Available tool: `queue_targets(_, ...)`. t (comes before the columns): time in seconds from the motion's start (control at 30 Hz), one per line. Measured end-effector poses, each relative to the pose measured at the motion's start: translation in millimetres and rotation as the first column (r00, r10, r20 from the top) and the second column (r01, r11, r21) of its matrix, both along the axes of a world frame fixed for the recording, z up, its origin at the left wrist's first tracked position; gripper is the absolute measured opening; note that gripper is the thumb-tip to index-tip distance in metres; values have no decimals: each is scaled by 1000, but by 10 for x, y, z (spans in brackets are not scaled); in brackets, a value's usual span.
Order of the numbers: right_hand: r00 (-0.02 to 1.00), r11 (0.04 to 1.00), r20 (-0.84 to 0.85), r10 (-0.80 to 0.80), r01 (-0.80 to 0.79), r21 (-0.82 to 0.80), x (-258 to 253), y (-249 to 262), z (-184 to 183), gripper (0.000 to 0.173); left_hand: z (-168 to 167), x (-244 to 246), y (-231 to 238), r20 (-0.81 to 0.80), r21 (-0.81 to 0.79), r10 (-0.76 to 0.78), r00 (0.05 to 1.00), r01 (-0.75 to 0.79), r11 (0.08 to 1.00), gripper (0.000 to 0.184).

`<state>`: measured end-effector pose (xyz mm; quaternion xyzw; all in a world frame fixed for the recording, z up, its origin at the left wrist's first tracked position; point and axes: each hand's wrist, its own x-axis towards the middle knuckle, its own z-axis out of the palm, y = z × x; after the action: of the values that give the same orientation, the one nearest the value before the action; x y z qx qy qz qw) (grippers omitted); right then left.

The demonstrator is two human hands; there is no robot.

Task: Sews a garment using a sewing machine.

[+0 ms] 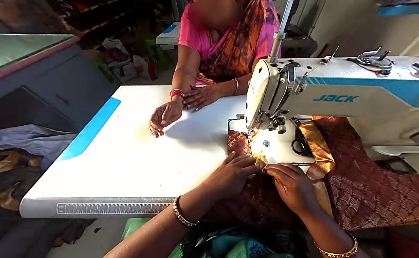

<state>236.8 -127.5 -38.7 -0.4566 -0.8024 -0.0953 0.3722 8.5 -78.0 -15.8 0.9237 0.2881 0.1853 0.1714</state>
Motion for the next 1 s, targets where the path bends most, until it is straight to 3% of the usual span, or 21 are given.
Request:
queue_targets(0.17, 1000, 1000, -16, -6, 6, -17, -7, -3, 23, 27, 71, 10, 25, -9, 96, 1, 1000, -1, 995, 36)
queue_targets(0.37, 998, 996, -54, -11, 7, -91, 0, -5, 47, 23, 205, 96, 170, 152, 147, -105, 983, 82, 986, 13)
queue_targets(0.57, 983, 985, -156, -97, 72, -156, -29, -8, 78, 23, 262, 171, 241, 149, 63, -82, 985, 73, 995, 12)
queue_targets(0.7, 982, 991, -148, -120, 109, -82, -97, 33, 95, 36, 263, 242, 303, 98, 43, -90, 991, 86, 995, 16)
queue_targets(0.87, 976, 989, -161, -143, 149, 23, -165, 72, 55, 18, 294, 248, 211, 179, -9, -52, 983, 54, 999, 15)
queue_targets(1.0, 975, 989, -175, -139, 146, 27, -150, 64, 40, 16, 247, 243, 219, 265, -82, -42, 963, 66, 994, 17)
